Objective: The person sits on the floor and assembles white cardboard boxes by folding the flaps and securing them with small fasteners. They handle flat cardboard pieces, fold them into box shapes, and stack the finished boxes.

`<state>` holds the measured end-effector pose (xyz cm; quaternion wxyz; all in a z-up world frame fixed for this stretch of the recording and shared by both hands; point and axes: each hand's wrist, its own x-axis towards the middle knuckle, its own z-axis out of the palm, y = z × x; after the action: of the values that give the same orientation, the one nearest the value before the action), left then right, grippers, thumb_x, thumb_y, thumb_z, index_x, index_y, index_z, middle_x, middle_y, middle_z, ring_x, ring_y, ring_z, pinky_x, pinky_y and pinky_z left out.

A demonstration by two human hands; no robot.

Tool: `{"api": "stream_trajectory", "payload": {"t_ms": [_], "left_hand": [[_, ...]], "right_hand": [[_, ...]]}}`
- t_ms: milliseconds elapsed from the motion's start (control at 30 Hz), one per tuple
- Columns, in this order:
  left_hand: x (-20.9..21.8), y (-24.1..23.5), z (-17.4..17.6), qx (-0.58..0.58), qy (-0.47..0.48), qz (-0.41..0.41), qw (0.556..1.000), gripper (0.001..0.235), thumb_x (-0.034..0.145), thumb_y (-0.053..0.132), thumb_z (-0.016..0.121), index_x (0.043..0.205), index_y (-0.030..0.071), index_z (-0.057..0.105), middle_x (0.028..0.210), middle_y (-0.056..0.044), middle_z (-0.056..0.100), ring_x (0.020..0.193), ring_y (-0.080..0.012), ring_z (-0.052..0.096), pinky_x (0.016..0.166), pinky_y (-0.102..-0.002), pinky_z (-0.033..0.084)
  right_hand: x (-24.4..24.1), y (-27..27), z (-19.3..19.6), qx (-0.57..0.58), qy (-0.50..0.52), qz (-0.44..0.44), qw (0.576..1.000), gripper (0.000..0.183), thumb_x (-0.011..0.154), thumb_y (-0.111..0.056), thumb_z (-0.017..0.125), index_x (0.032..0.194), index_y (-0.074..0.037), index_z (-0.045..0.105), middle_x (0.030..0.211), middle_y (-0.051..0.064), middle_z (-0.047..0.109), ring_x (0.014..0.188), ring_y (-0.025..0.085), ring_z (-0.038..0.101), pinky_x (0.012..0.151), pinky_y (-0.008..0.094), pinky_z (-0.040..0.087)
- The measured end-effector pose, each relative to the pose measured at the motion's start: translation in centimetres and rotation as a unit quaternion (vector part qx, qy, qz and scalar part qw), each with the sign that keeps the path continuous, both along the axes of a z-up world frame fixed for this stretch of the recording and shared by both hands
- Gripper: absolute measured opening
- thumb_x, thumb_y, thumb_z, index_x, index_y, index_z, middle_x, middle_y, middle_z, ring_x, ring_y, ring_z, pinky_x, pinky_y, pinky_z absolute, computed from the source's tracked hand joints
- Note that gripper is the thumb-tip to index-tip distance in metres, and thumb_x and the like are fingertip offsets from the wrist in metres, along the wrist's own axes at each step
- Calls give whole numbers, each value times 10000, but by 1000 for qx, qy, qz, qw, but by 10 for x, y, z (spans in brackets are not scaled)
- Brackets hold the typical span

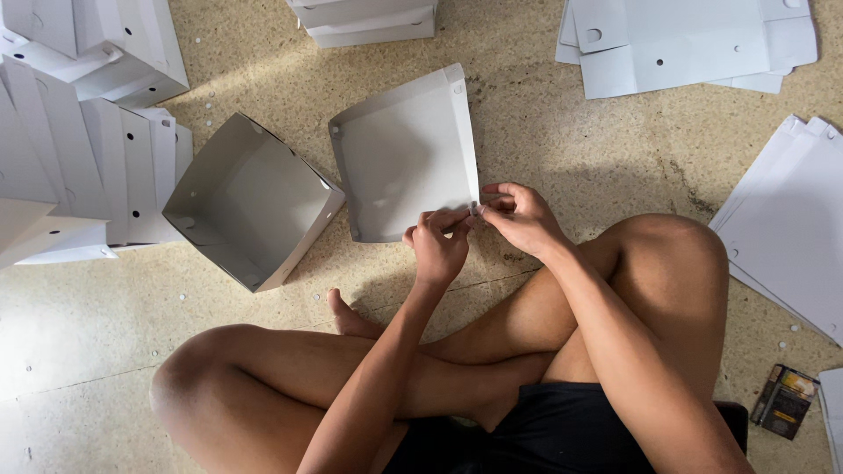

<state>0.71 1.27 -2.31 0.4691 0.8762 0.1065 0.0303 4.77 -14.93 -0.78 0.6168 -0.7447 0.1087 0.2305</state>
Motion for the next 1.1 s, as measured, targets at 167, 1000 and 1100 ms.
{"api": "stream_trajectory", "payload": {"t_ms": [167, 1000, 1100], "left_hand": [[2, -1, 12, -15, 0, 10, 1000, 73, 841, 296, 778, 910, 274, 787, 873, 69, 774, 1013, -168, 685, 958, -414, 319], [8, 2, -11, -26, 124, -38, 991, 227, 815, 69, 725, 935, 262, 733, 778, 90, 748, 831, -196, 723, 935, -391, 306], [7, 0, -4, 10, 118, -45, 992, 256, 801, 59, 715, 952, 265, 730, 780, 82, 739, 841, -204, 724, 939, -403, 302]], "right_hand": [[-2, 2, -5, 37, -14, -15, 999, 470, 864, -137, 704, 1312, -33, 607, 915, 61, 746, 803, 81, 703, 729, 192, 534], [-8, 14, -13, -125, -11, 68, 990, 298, 697, -218, 765, 989, -160, 760, 862, -16, 771, 785, 98, 721, 729, 284, 553], [-9, 15, -10, -147, -17, 67, 987, 330, 659, -223, 792, 979, -155, 749, 837, -18, 769, 756, 89, 734, 696, 277, 578]]}}
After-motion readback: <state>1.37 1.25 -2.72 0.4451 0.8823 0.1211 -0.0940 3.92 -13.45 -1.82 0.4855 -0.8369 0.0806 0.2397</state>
